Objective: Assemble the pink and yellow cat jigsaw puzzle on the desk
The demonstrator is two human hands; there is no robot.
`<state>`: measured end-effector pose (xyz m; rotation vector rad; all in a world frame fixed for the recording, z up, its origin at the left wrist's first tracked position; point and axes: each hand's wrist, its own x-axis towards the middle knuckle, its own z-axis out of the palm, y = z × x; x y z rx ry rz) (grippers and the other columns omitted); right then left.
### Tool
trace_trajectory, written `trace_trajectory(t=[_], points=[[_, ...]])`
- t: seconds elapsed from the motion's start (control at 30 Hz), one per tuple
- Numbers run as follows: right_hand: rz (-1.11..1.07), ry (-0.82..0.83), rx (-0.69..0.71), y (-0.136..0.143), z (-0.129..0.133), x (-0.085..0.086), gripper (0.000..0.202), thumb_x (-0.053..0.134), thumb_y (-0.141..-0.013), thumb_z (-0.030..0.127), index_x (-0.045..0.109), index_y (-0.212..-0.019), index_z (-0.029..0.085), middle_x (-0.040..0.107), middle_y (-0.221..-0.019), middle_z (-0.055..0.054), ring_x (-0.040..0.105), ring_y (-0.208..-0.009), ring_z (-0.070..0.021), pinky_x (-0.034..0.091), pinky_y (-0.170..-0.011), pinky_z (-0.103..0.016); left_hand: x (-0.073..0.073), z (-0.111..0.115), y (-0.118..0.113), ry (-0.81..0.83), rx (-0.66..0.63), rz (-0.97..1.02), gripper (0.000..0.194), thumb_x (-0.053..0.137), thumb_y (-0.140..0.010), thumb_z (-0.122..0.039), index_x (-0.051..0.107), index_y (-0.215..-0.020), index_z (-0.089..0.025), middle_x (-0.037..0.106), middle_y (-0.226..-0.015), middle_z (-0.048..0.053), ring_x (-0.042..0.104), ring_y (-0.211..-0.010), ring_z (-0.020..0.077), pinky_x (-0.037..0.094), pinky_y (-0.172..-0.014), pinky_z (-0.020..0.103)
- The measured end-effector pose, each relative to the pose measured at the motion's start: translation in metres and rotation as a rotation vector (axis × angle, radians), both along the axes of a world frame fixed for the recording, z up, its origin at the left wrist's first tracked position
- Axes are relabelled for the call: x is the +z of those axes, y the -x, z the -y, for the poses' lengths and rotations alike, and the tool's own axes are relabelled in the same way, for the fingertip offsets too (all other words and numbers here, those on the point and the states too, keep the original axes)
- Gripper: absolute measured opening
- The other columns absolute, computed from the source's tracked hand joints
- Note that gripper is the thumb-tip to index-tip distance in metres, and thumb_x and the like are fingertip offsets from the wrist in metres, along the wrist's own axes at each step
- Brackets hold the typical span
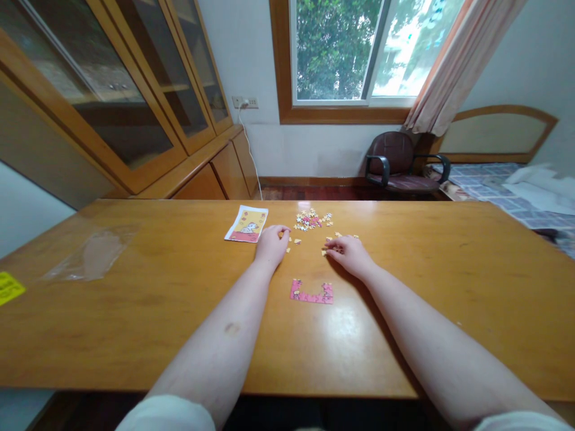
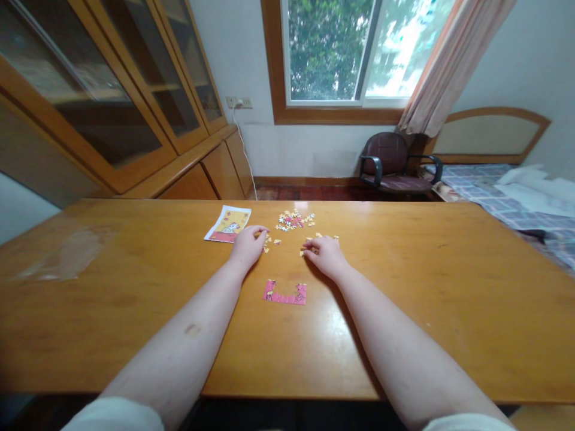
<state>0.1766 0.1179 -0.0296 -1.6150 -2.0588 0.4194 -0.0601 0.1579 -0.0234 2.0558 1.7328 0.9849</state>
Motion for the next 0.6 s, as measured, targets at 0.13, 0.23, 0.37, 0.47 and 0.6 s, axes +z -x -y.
trace_trajectory(t=[0.13,0.23,0.37,0.47,0.6], points=[[0.055,-0.041,-0.056,-0.006,-0.002,0.003,0.02,0.055,-0.084,0.021,0.072,-0.095,0.023,0.072,-0.091,-0.003,0.06,-0.089,-0.0175,0.039,-0.083,-0.029,-0.001,-0.001,0.0,-0.002,0.005,0.001,0.024,0.046,-0.084,-0.025,0.07,-0.085,-0.021,0.07,-0.095,0.004,0.06,-0.097,0.0211,0.045,-0.091,0.034],[0.132,-0.037,-0.082,-0.005,0.0,0.005,0.019,0.054,-0.085,0.026,0.072,-0.091,0.023,0.071,-0.093,-0.004,0.057,-0.091,-0.019,0.037,-0.083,-0.03,-0.002,-0.001,0.001,-0.005,-0.005,0.001,0.024,0.046,-0.084,-0.025,0.07,-0.086,-0.021,0.07,-0.095,0.004,0.06,-0.096,0.0212,0.045,-0.09,0.034],[0.228,-0.046,-0.015,0.001,0.006,0.009,0.027,0.06,-0.081,0.047,0.072,-0.085,0.022,0.068,-0.093,-0.006,0.053,-0.089,-0.0215,0.033,-0.084,-0.035,-0.003,-0.001,0.0,-0.014,-0.02,0.008,0.023,0.046,-0.084,-0.024,0.07,-0.084,-0.02,0.071,-0.094,0.004,0.061,-0.096,0.0213,0.045,-0.09,0.034],[0.239,-0.068,0.048,0.003,0.009,0.008,0.031,0.064,-0.077,0.05,0.071,-0.089,0.023,0.066,-0.096,-0.007,0.051,-0.091,-0.0229,0.032,-0.085,-0.038,-0.003,-0.001,0.0,-0.02,-0.025,0.011,0.023,0.047,-0.083,-0.023,0.07,-0.084,-0.02,0.071,-0.093,0.004,0.061,-0.095,0.0214,0.045,-0.09,0.034],[0.222,-0.078,0.143,0.001,0.007,0.003,0.019,0.059,-0.085,0.037,0.073,-0.095,0.029,0.063,-0.105,-0.006,0.05,-0.098,-0.0234,0.031,-0.086,-0.039,-0.003,-0.001,0.0,-0.017,-0.014,0.013,0.023,0.047,-0.083,-0.024,0.07,-0.084,-0.02,0.071,-0.093,0.005,0.061,-0.096,0.022,0.046,-0.089,0.035]])
